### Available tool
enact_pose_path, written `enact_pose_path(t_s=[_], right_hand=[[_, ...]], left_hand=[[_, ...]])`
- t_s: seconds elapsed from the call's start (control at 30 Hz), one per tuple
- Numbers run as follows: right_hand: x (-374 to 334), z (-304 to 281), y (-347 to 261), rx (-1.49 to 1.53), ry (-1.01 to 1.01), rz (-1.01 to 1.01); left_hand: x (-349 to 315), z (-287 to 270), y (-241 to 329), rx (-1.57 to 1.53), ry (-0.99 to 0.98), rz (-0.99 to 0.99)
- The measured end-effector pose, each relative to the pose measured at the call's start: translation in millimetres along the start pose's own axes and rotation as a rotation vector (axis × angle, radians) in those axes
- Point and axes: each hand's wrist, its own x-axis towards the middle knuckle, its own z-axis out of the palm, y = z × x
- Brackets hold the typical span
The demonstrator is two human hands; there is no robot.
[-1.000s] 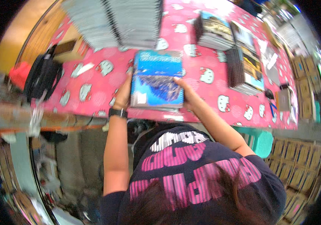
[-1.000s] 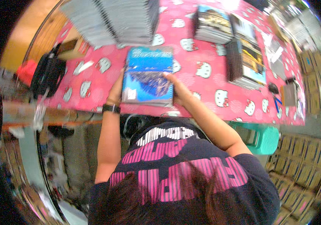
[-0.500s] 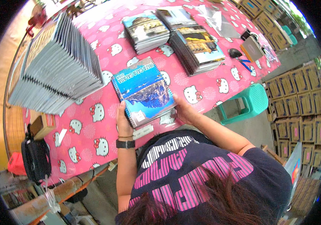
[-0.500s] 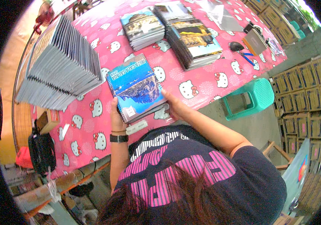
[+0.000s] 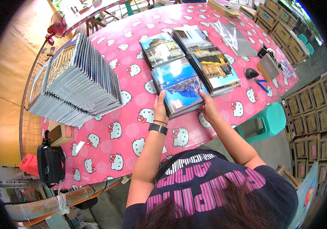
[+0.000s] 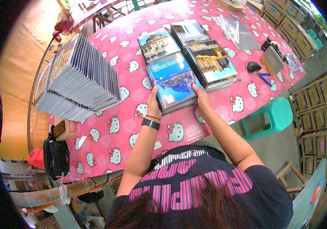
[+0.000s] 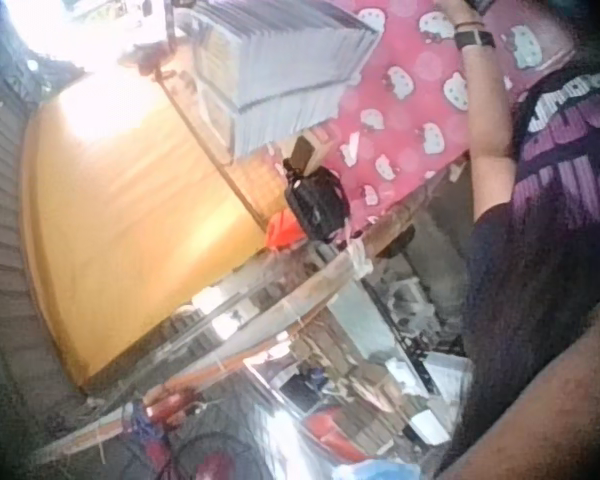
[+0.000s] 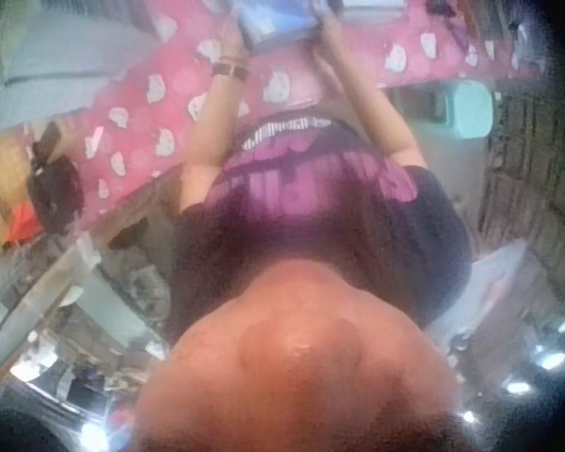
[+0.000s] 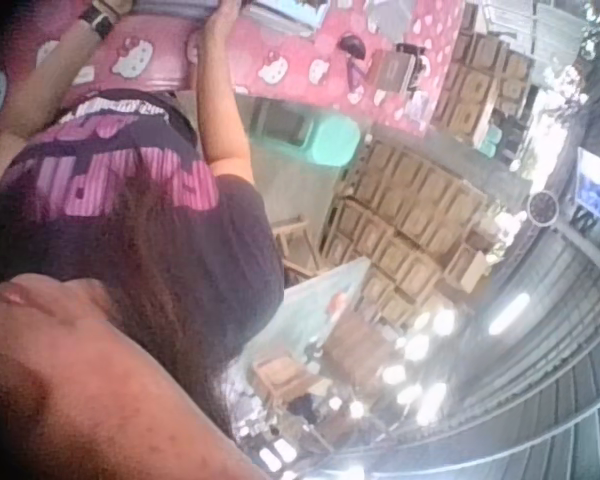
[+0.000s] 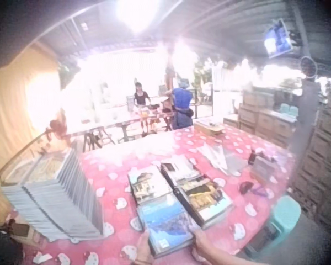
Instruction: The person sorts and stacks spiral-bound notebooks on a table, moving them between different piles according to the images on the covers. They use a pair of pliers to adjust the wire binding on one notebook.
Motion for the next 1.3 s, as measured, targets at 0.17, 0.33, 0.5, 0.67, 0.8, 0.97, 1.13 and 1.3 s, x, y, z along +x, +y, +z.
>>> enact_pose_path(t_s=[0.17, 0.33, 0.5, 0.67, 0.8, 0.97, 1.13, 1.3], right_hand=[[18.3, -5.6, 2.4, 0.116, -0.007, -0.031], [8.1, -30.2, 12.7, -0.019, -0.036, -0.132], [-31.8, -47.5, 8.3, -0.091, -0.209, 0.149], [-13.7, -54.2, 4.0, 0.109, -0.370, 0.162], [-13.0, -44.6, 0.8, 0.085, -0.331, 0.098], [-40.6, -30.9, -5.1, -0.345, -0.099, 0.104], [-67.1, -21.4, -14.7, -0.800, -0.385, -0.128], [-87.0, 44.8, -5.0, -0.832, -0.550, -0.297]], left_hand=[[21.6, 3.2, -10.8, 0.034, 0.002, 0.048], [-12.3, 27.8, 7.4, 0.029, -0.124, 0.003], [-35.3, 1.2, -19.4, 0.225, -0.061, 0.124], [-40.6, 31.2, -21.7, 0.175, -0.024, 0.114], [-14.5, -0.2, -34.6, 0.260, 0.030, 0.176], [-19.7, -17.2, -21.4, 0.258, -0.090, 0.200], [-68.1, -54.2, 22.1, 0.514, -0.087, 0.011], [-73.6, -91.1, 83.9, 0.493, 0.042, -0.046]])
